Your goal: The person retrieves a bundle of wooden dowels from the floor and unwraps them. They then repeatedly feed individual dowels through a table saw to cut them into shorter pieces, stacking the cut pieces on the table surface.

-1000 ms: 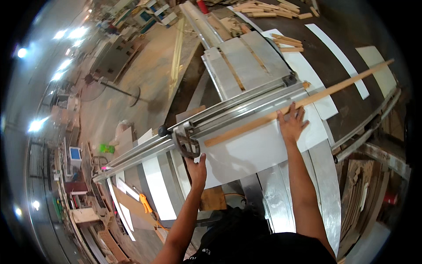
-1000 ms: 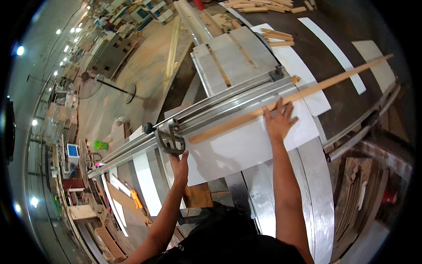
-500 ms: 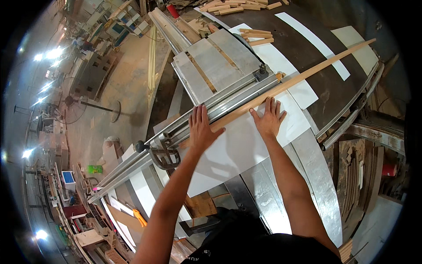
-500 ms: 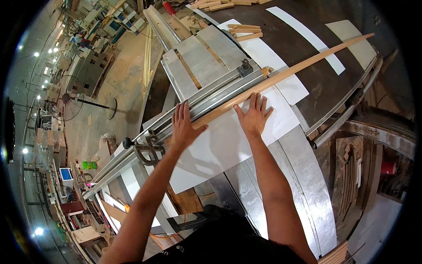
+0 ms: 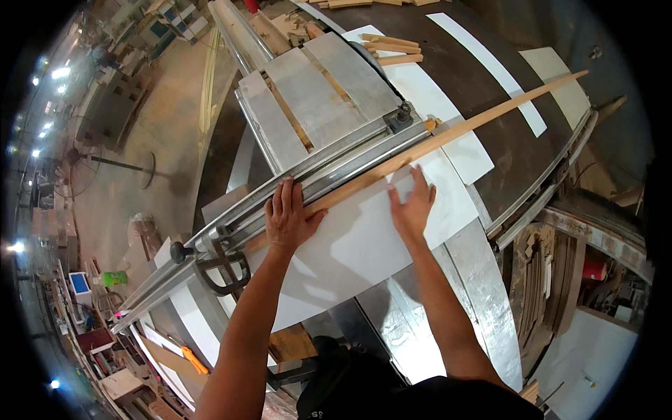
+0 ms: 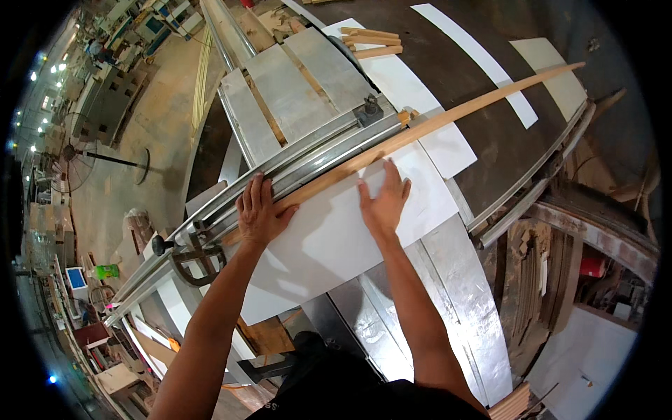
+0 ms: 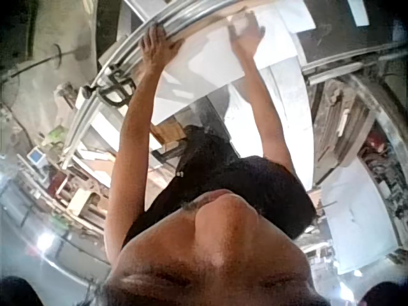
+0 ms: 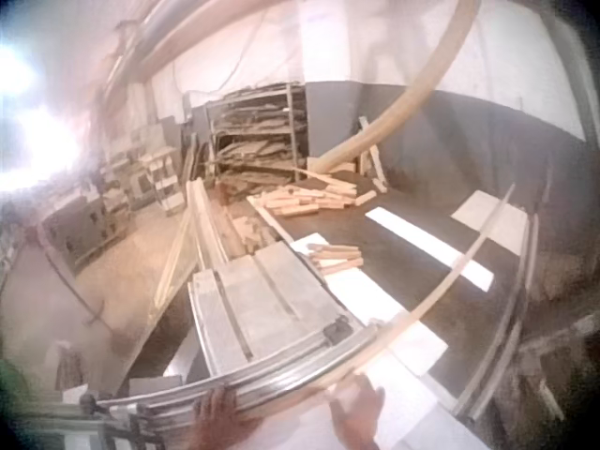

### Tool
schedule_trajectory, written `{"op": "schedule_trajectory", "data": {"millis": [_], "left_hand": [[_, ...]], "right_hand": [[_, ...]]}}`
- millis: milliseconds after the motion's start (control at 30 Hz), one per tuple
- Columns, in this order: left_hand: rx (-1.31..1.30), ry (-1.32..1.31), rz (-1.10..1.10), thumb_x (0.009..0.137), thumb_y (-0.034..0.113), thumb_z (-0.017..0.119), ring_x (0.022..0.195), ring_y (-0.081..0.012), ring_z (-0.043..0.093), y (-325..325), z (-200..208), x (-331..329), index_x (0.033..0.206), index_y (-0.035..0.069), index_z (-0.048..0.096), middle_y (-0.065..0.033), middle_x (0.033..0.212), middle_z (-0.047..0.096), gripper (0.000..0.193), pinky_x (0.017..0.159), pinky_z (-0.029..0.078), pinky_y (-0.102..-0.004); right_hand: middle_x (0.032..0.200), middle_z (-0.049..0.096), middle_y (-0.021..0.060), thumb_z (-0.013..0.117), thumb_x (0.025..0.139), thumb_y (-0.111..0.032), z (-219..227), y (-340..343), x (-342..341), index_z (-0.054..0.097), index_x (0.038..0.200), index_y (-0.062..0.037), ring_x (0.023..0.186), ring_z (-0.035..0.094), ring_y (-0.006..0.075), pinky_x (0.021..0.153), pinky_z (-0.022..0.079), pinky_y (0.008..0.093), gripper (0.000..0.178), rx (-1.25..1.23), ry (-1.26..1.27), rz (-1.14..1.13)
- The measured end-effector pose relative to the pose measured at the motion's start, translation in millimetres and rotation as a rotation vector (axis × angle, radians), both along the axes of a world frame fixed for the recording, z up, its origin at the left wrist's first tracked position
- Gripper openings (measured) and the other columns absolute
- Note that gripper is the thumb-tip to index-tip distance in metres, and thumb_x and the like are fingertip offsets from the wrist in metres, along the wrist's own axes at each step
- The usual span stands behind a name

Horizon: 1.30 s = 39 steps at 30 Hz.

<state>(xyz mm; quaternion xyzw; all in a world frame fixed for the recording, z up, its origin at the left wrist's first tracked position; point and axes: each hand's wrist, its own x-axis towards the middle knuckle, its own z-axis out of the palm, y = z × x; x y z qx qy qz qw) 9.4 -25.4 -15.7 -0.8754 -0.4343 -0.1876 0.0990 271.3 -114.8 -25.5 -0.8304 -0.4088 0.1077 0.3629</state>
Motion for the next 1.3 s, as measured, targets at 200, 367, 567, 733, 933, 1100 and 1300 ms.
{"op": "schedule_trajectory", "data": {"millis": [200, 367, 567, 733, 933, 1100, 1300], "left_hand": [[0.024, 0.007, -0.003, 0.076, 0.064, 0.076, 0.134, -0.0304, 0.049, 2.4, -4.7, 0.5, 0.135, 0.003, 0.057, -0.0126, 0.149, 0.049, 0.086, 0.1, 0.042, -0.0445], [0.034, 0.048, 0.022, 0.077, 0.063, 0.075, 0.134, -0.0308, 0.048, 3.5, 1.5, 1.1, 0.134, 0.002, 0.058, -0.0138, 0.148, 0.05, 0.086, 0.1, 0.042, -0.0448], [0.095, 0.032, 0.012, 0.085, 0.066, 0.065, 0.131, -0.0299, 0.052, 4.6, -1.3, 2.7, 0.129, 0.004, 0.062, -0.0133, 0.147, 0.052, 0.076, 0.093, 0.045, -0.0428], [0.092, 0.009, 0.014, 0.084, 0.067, 0.065, 0.131, -0.0282, 0.053, 4.3, -2.0, 2.4, 0.127, 0.005, 0.063, -0.0122, 0.147, 0.052, 0.075, 0.092, 0.045, -0.043], [0.043, 0.013, 0.005, 0.077, 0.064, 0.075, 0.135, -0.0299, 0.049, 2.9, -3.9, 1.3, 0.132, 0.002, 0.06, -0.0139, 0.148, 0.051, 0.084, 0.1, 0.042, -0.0447], [0.056, 0.013, 0.011, 0.078, 0.065, 0.073, 0.132, -0.029, 0.052, 4.3, -0.9, 1.4, 0.129, 0.003, 0.062, -0.0141, 0.146, 0.053, 0.08, 0.096, 0.044, -0.044], [0.078, -0.015, -0.006, 0.08, 0.066, 0.072, 0.13, -0.0305, 0.053, 3.3, -3.3, 2.7, 0.126, 0.004, 0.063, -0.015, 0.145, 0.054, 0.078, 0.095, 0.044, -0.0449]], "right_hand": [[0.105, 0.072, 0.0174, 0.066, 0.09, -0.005, 19.8, 33.5, 133.4, 0.057, 0.139, -0.0012, 0.084, 0.071, 0.0285, 0.075, 0.056, 0.0394, 0.05, 0.18, 0.045, -0.122], [0.102, 0.073, 0.0202, 0.067, 0.084, -0.01, 32.1, 96.2, 201.8, 0.071, 0.125, -0.0086, 0.089, 0.071, 0.0328, 0.081, 0.056, 0.0402, 0.041, -0.223, -0.2, 0.298], [0.107, 0.074, 0.0188, 0.072, 0.08, -0.017, 31.4, 126.9, 225.1, 0.076, 0.113, -0.0103, 0.101, 0.071, 0.0345, 0.091, 0.056, 0.044, 0.033, -0.503, -0.254, 0.38], [0.11, 0.073, 0.0208, 0.075, 0.078, -0.019, 40.9, 130.3, 225.8, 0.075, 0.106, -0.0064, 0.105, 0.07, 0.0377, 0.094, 0.056, 0.0459, 0.031, -0.567, -0.277, 0.261], [0.112, 0.071, 0.0263, 0.075, 0.078, -0.016, 41.2, 137.8, 235.0, 0.07, 0.108, 0.0021, 0.109, 0.068, 0.0415, 0.093, 0.056, 0.0479, 0.035, -0.656, -0.381, 0.155], [0.118, 0.07, 0.0231, 0.072, 0.082, -0.016, 50.7, 143.8, 225.3, 0.071, 0.112, -0.0028, 0.113, 0.068, 0.0387, 0.096, 0.056, 0.0478, 0.032, -0.74, -0.404, 0.134], [0.107, 0.073, 0.0244, 0.067, 0.088, -0.027, 43.8, 132.5, 232.7, 0.073, 0.103, 0.0005, 0.105, 0.07, 0.0406, 0.09, 0.057, 0.0491, 0.032, -0.619, -0.445, 0.04]]}}
